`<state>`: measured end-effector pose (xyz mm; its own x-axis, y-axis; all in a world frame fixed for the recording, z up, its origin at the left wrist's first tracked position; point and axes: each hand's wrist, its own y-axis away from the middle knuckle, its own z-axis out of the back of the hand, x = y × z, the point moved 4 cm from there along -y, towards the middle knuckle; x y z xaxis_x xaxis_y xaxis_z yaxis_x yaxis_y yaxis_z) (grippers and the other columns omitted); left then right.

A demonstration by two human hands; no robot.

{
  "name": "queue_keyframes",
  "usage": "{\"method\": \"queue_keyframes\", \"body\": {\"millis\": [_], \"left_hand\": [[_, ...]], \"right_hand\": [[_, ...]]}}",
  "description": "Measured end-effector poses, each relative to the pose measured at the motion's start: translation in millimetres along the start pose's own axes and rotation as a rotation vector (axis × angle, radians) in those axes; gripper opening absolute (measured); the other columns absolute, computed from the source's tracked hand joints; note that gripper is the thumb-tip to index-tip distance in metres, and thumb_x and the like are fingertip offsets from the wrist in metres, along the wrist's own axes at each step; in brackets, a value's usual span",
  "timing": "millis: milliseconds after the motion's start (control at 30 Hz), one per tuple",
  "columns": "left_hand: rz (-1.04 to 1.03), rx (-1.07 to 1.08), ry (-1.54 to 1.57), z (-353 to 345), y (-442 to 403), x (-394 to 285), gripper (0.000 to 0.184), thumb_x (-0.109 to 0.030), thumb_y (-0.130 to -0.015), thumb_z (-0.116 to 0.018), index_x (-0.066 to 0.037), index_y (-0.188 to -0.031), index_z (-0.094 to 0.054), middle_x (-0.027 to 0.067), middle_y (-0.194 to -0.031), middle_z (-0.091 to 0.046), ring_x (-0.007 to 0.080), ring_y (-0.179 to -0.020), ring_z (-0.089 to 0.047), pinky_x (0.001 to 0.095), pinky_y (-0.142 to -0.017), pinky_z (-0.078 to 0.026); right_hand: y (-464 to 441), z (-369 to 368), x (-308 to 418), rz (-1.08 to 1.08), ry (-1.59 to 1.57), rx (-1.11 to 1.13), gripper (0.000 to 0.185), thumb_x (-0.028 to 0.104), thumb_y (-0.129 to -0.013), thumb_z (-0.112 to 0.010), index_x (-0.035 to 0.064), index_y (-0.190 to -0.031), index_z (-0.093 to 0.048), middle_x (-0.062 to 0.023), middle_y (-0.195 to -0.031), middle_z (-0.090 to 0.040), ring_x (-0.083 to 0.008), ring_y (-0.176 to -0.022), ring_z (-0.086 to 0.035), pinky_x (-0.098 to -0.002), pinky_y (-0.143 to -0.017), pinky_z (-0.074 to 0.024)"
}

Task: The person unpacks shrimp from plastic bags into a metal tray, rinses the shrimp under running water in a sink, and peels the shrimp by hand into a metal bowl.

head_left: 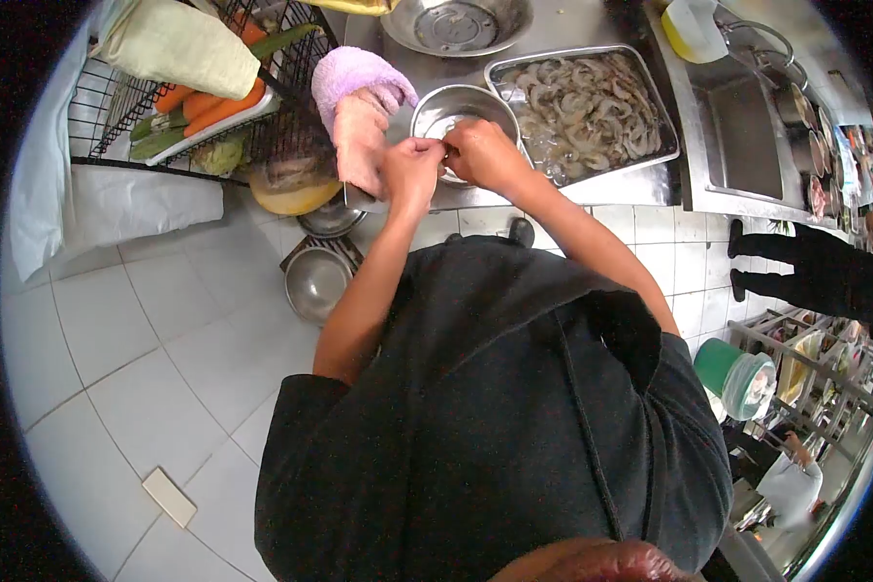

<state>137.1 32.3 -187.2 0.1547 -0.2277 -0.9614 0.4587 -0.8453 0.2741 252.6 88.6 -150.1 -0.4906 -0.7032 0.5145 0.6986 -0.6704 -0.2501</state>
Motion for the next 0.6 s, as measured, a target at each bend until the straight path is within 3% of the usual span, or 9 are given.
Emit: {"method": "queue_keyframes", "body": {"millis": [133, 367, 600], "left_hand": [[0.034, 0.031, -0.055, -2, -3, 4, 0.015, -0.004, -0.083, -0.062, 0.007, -0.091, -0.065, 0.0082, -0.082, -0.066, 0.0135, -0.069, -0.061, 0.0265, -0.059, -0.052], [0.007, 0.048, 0.001, -4, -5, 4, 0.014, -0.003, -0.082, -0.063, 0.007, -0.091, -0.065, 0.0088, -0.081, -0.066, 0.0138, -0.069, -0.061, 0.0263, -0.060, -0.050], [-0.005, 0.029, -0.008, -6, -7, 8, 0.012, -0.001, -0.078, -0.063, 0.008, -0.086, -0.063, 0.0098, -0.076, -0.065, 0.0124, -0.061, -0.059, 0.0254, -0.055, -0.049]], "right_hand": [[1, -3, -3, 0.000, 0.002, -0.039, 0.009, 0.010, -0.067, -0.062, 0.0029, -0.069, -0.066, -0.0197, -0.074, -0.064, -0.0383, -0.070, -0.063, -0.0470, -0.067, -0.0515], [4, 0, -4, -0.016, -0.004, -0.078, 0.009, 0.012, -0.066, -0.063, 0.0037, -0.068, -0.066, -0.0199, -0.067, -0.062, -0.0379, -0.065, -0.063, -0.0472, -0.064, -0.0512], [7, -2, -8, -0.027, -0.015, -0.069, 0.012, 0.014, -0.067, -0.064, 0.0028, -0.068, -0.066, -0.0199, -0.072, -0.063, -0.0376, -0.069, -0.063, -0.0469, -0.068, -0.0514]]}}
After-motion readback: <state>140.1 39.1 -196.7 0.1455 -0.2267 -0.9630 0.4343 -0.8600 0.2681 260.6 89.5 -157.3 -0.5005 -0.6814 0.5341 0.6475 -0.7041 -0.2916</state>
